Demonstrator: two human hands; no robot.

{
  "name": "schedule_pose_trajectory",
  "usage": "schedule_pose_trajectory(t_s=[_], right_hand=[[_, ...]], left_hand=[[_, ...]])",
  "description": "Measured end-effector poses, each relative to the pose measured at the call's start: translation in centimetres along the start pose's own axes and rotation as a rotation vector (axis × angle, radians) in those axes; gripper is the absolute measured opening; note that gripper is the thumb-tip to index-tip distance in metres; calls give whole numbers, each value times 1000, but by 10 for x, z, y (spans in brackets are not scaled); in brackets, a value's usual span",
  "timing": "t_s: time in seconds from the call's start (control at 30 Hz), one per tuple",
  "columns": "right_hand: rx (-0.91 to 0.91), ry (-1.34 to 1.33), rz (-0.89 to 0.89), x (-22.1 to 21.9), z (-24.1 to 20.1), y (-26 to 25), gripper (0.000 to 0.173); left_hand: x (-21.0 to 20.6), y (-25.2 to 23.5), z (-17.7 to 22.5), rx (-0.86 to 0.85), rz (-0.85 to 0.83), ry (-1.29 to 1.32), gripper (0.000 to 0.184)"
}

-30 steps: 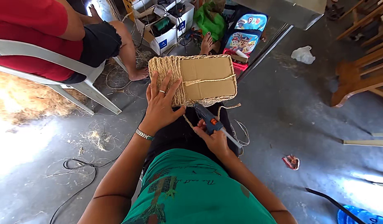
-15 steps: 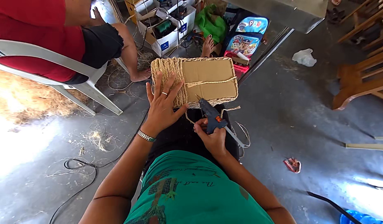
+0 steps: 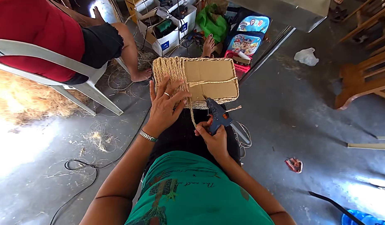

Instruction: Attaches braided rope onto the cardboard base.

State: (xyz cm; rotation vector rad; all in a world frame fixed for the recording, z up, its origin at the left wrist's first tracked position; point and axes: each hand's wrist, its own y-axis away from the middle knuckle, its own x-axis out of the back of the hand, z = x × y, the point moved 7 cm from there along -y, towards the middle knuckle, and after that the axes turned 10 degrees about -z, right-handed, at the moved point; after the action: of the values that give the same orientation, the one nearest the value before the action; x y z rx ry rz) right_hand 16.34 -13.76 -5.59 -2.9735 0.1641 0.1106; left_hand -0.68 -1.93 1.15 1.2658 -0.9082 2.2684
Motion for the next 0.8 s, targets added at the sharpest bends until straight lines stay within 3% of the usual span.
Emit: schedule_pose_trajectory(t_s=[0.27, 0.8], right_hand=[[184, 181, -31, -7, -5, 4, 22], [128, 55, -97, -15, -3, 0, 24]], left_hand=[[-2, -2, 1, 14, -9, -57, 31], [-7, -1, 8, 5, -1, -136, 37]])
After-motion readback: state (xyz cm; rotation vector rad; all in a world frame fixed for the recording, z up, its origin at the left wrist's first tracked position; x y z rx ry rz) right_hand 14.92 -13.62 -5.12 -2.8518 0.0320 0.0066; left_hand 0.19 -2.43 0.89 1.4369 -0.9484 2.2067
